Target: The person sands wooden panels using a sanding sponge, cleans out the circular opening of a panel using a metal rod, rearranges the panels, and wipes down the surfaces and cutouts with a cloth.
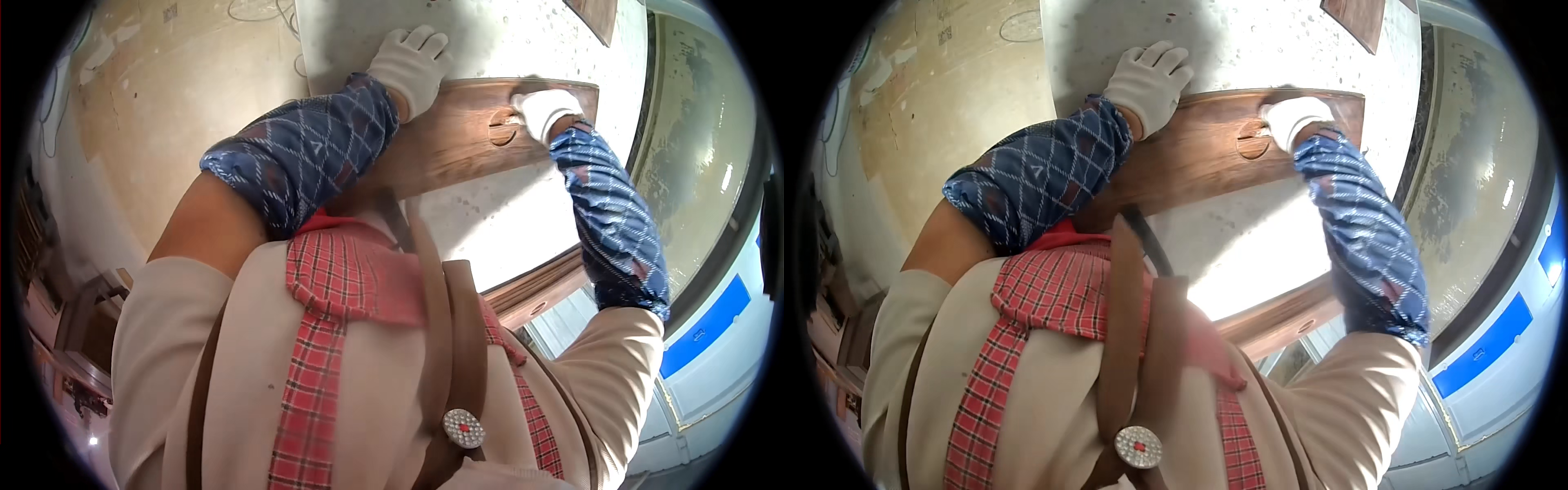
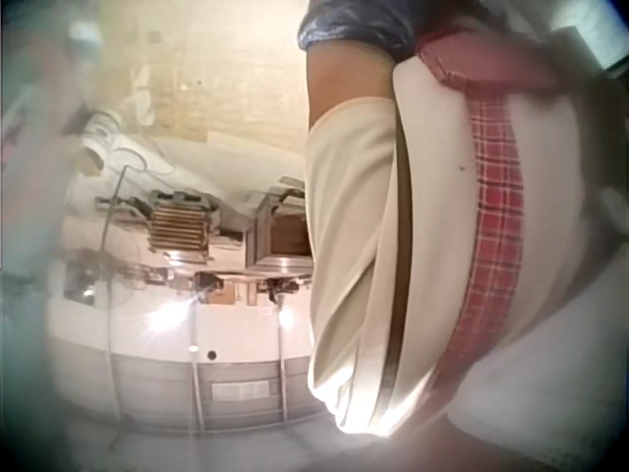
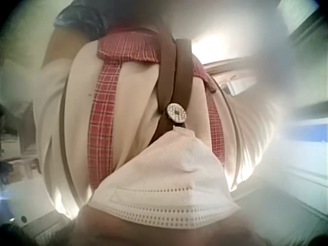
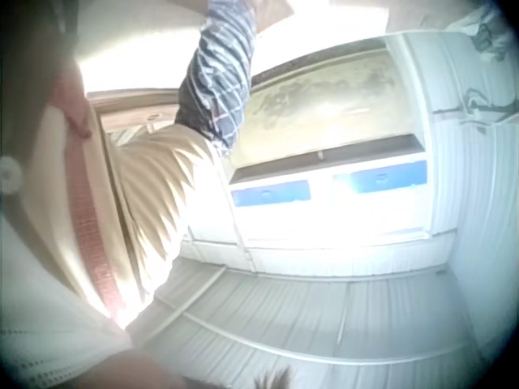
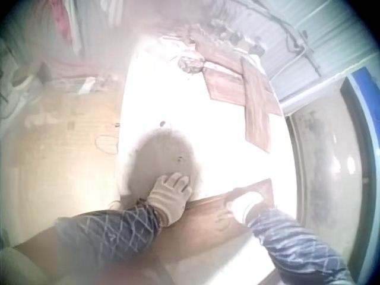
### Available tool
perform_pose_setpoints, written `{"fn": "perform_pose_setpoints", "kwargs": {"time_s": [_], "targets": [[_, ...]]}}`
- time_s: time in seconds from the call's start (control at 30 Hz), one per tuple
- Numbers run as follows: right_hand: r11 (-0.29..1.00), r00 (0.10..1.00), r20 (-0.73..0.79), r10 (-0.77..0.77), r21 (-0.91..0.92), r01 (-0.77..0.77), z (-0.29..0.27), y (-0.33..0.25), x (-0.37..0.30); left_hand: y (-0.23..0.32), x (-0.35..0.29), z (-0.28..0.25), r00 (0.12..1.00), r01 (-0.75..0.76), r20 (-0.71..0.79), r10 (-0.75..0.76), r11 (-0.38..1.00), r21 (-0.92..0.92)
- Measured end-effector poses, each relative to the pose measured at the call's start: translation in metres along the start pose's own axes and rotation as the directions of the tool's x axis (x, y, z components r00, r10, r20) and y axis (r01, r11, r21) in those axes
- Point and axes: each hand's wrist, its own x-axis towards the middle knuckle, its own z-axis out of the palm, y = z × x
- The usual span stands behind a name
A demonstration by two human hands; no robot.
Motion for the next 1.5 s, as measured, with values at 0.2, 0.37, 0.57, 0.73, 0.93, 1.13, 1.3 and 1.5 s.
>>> {"fn": "perform_pose_setpoints", "kwargs": {"time_s": [0.2,0.37,0.57,0.73,0.93,1.13,1.3,1.5], "targets": [[0.995,0.936,-0.344,-0.068,-0.095,0.037,0.018,-0.016,-0.012,0.000,0.006,-0.008,0.998,0.001,0.060,-0.001,1.000,-0.007],[0.988,0.971,-0.217,0.106,0.135,-0.078,0.015,-0.031,-0.017,0.001,0.017,0.005,1.000,-0.015,-0.019,0.015,1.000,-0.023],[0.342,0.811,0.122,0.572,0.864,-0.370,0.089,-0.020,-0.002,0.000,0.009,0.002,1.000,-0.027,0.015,0.028,0.998,-0.052],[0.226,0.700,0.078,0.710,0.916,-0.331,0.080,-0.063,0.006,-0.002,0.011,0.001,0.999,-0.041,0.011,0.041,0.999,-0.017],[0.418,0.788,0.004,0.616,0.846,-0.331,0.085,-0.071,-0.012,0.003,0.004,0.000,0.999,-0.043,0.024,0.043,0.999,-0.015],[0.455,0.809,0.022,0.588,0.817,-0.353,0.074,-0.056,-0.007,0.006,0.003,-0.001,0.999,-0.044,0.016,0.044,0.999,-0.021],[0.534,0.819,-0.023,0.573,0.769,-0.352,0.081,-0.066,-0.011,0.000,0.006,0.000,0.999,-0.043,-0.025,0.042,0.998,-0.041],[0.042,0.636,-0.060,0.770,0.998,0.042,0.146,-0.081,-0.006,-0.006,0.004,-0.001,0.986,-0.127,-0.119,0.120,0.990,-0.056]]}}
